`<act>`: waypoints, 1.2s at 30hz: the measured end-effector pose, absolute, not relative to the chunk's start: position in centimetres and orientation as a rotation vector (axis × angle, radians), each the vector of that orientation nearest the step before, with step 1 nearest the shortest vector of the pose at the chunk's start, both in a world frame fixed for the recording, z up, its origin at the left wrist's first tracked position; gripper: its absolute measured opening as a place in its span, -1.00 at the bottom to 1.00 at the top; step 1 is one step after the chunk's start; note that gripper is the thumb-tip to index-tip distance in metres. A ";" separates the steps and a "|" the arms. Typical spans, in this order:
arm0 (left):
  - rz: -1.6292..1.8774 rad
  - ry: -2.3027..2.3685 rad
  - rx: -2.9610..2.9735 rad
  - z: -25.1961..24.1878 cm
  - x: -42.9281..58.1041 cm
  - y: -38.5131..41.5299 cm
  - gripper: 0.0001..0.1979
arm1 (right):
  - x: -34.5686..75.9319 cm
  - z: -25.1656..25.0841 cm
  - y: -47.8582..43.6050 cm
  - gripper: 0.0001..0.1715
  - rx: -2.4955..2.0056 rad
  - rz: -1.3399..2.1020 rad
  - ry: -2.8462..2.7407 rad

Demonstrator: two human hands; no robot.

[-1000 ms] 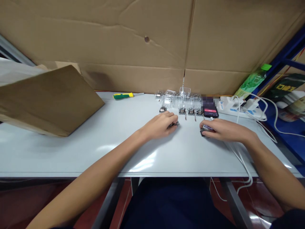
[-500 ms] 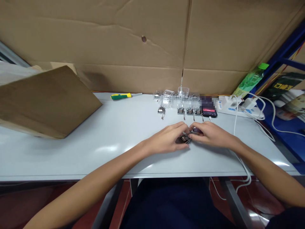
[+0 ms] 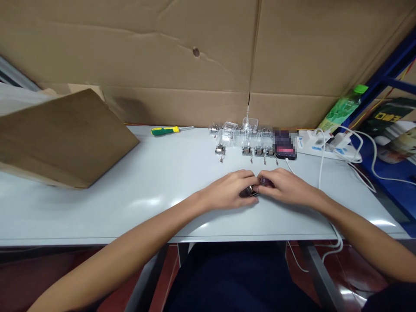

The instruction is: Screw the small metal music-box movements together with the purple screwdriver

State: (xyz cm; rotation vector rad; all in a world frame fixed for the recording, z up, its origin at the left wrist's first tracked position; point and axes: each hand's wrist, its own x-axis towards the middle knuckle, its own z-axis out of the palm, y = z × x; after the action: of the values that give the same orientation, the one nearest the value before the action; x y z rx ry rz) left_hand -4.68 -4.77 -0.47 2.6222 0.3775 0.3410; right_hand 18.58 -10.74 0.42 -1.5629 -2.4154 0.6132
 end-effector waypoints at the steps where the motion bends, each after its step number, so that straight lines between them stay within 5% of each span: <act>1: 0.333 0.373 2.631 -0.5 -4.7 -4.7 -0.75 | 18.6 0.6 -10.8 -0.65 -1.550 0.630 -2.418; 22: 0.329 0.329 2.642 -0.4 -4.8 -4.5 -0.75 | 19.2 1.9 -10.4 -0.86 -1.325 0.784 -2.486; 27: 0.325 0.342 2.636 -0.3 -4.8 -4.4 -0.71 | 20.1 2.9 -10.4 -0.63 -1.363 0.615 -2.307; 36: 0.278 0.343 2.693 -0.1 -4.9 -4.4 -0.69 | 22.0 3.9 -10.3 -0.57 -1.403 0.587 -1.913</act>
State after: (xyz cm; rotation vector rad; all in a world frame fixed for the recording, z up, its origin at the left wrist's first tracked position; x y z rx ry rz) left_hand -4.89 -4.41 -0.06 2.6932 0.3434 0.2777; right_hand 22.00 -10.35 3.89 -1.4032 -1.9130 0.5875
